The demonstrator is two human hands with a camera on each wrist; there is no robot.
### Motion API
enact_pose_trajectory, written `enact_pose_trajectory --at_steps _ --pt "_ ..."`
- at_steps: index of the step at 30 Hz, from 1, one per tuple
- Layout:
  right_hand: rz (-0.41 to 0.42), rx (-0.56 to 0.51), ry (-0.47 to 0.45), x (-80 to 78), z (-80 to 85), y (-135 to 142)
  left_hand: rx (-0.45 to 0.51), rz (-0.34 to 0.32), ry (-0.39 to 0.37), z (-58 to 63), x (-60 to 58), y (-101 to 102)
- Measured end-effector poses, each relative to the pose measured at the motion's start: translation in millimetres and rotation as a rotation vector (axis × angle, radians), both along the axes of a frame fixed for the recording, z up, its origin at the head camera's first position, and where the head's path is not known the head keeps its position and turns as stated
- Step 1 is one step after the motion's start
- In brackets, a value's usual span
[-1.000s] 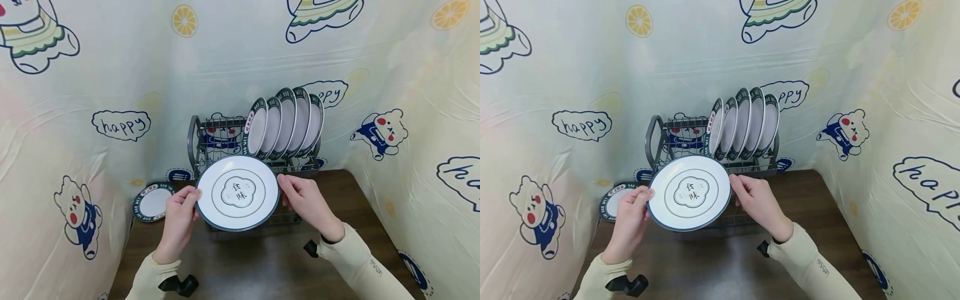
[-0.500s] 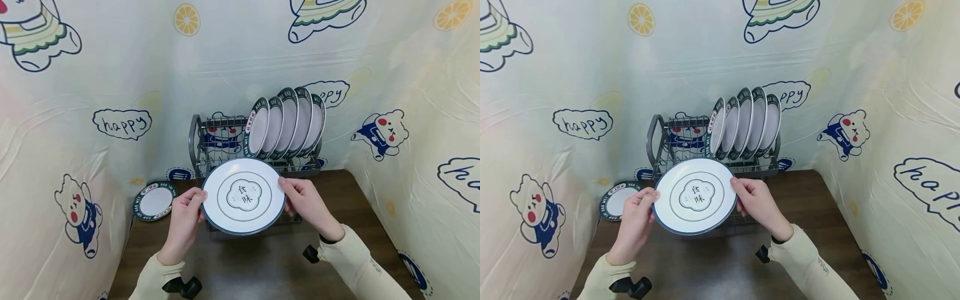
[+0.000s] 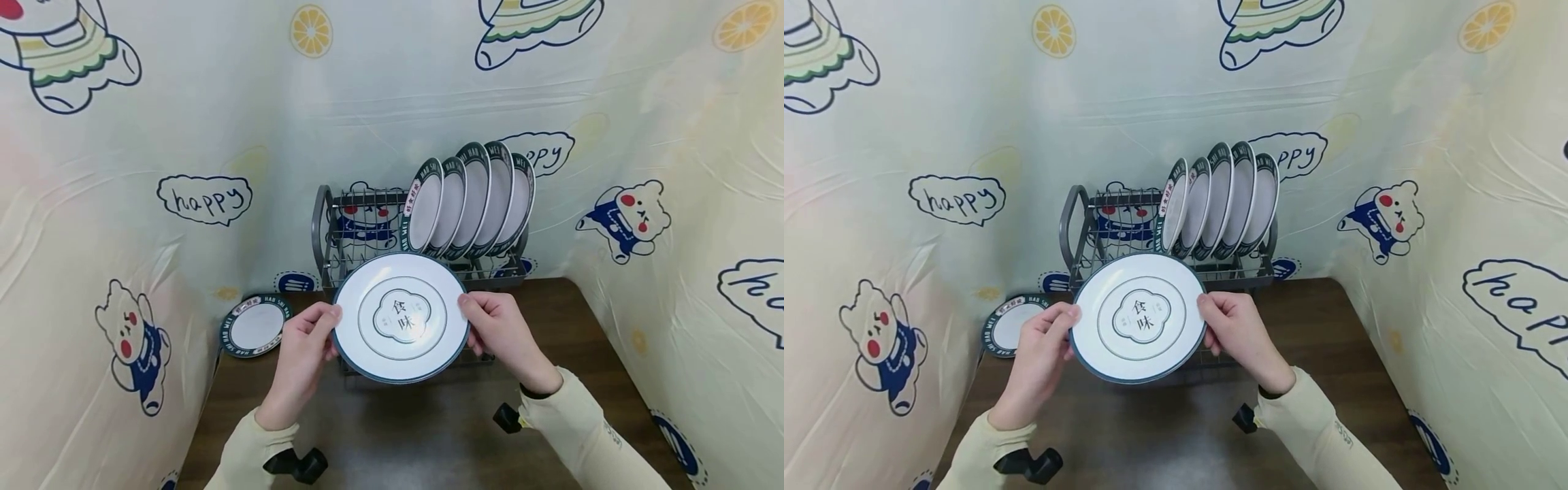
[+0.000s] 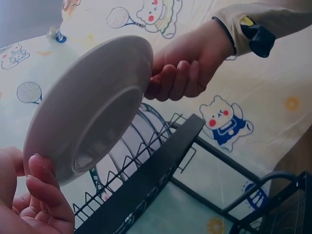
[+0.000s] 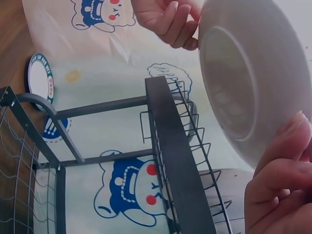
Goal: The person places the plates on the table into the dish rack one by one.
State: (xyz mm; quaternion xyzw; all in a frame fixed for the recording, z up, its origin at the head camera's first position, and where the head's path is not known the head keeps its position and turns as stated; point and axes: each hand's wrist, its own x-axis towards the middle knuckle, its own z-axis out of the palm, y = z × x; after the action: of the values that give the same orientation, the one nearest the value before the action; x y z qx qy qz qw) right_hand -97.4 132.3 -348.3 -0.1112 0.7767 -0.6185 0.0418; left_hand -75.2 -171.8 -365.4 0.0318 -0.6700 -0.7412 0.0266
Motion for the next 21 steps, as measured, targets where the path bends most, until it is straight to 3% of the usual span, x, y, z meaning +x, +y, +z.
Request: enact_pose_trajectory --at_steps 6,10,21 --pt "-0.02 0.005 0.015 2.5 3.7 -0.8 -0.055 -0.053 0.022 -2.7 -5.8 -6.3" --pt "-0.043 0.02 0.018 3.1 6.1 -1.2 -0.072 -0.053 0.071 -4.7 -14.1 -13.5" --pt "-0.104 0.03 0.109 -0.2 19.5 5.7 -0.274 0.224 0.226 -10.8 -54.9 -35.9"
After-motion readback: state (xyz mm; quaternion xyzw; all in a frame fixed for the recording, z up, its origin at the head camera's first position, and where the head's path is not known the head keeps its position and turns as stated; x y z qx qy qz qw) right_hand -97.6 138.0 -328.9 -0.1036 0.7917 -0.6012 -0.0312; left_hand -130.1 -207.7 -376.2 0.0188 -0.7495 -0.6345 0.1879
